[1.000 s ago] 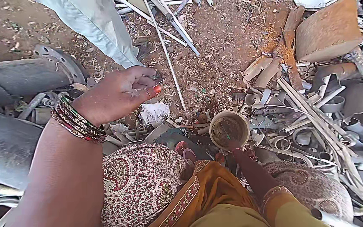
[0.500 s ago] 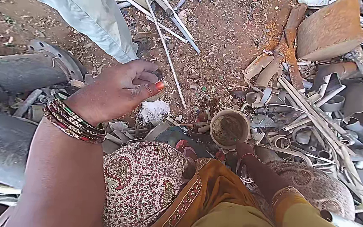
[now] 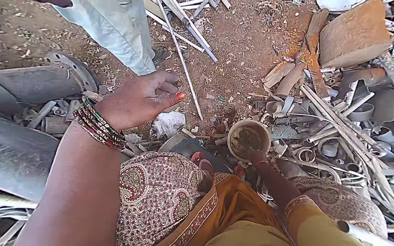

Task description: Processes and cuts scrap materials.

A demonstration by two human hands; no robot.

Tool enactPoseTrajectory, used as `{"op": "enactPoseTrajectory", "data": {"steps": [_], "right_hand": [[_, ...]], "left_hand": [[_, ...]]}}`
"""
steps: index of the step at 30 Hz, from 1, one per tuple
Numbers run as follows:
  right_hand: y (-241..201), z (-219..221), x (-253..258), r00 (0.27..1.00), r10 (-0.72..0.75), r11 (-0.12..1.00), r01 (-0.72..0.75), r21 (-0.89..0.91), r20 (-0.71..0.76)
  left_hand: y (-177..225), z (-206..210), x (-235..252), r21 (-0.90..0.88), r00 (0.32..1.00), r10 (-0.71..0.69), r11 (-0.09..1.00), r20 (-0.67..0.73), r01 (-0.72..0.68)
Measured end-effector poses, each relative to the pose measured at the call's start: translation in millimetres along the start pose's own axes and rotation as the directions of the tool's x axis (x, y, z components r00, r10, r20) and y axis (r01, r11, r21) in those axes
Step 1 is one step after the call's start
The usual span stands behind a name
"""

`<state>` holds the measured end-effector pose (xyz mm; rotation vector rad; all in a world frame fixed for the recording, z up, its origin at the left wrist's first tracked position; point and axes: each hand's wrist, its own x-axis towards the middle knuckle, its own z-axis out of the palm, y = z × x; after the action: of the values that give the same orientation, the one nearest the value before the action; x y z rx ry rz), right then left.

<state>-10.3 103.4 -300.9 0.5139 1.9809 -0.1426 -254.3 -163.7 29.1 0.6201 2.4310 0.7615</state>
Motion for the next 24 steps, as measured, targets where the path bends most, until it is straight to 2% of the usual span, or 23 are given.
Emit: {"op": "enactPoseTrajectory", "data": {"steps": [5, 8, 13, 18, 24], "right_hand": [[18, 2, -12, 0.994, 0.107, 0.982, -0.110, 0.152, 0.029], [29, 9, -18, 0.995, 0.082, 0.986, -0.090, 0.138, 0.061], [20, 19, -19, 0.994, 0.104, 0.982, -0.108, 0.153, 0.034], [27, 25, -16, 0.992, 0.119, 0.972, -0.124, 0.202, 0.033], [27, 16, -10, 0.991, 0.136, 0.971, -0.136, 0.198, 0.011]], "left_hand": [[0, 0, 6, -0.013, 0.999, 0.024, 1.000, 0.021, -0.024], [1, -6, 8, -0.019, 1.000, 0.022, 1.000, -0.006, -0.022], [-6, -6, 5, -0.009, 0.999, 0.037, 0.999, 0.004, -0.037], [-19, -10, 0, -0.040, 0.999, -0.045, 0.998, -0.021, 0.045], [-17, -12, 0, -0.050, 1.000, -0.018, 0.999, -0.023, 0.017]]}}
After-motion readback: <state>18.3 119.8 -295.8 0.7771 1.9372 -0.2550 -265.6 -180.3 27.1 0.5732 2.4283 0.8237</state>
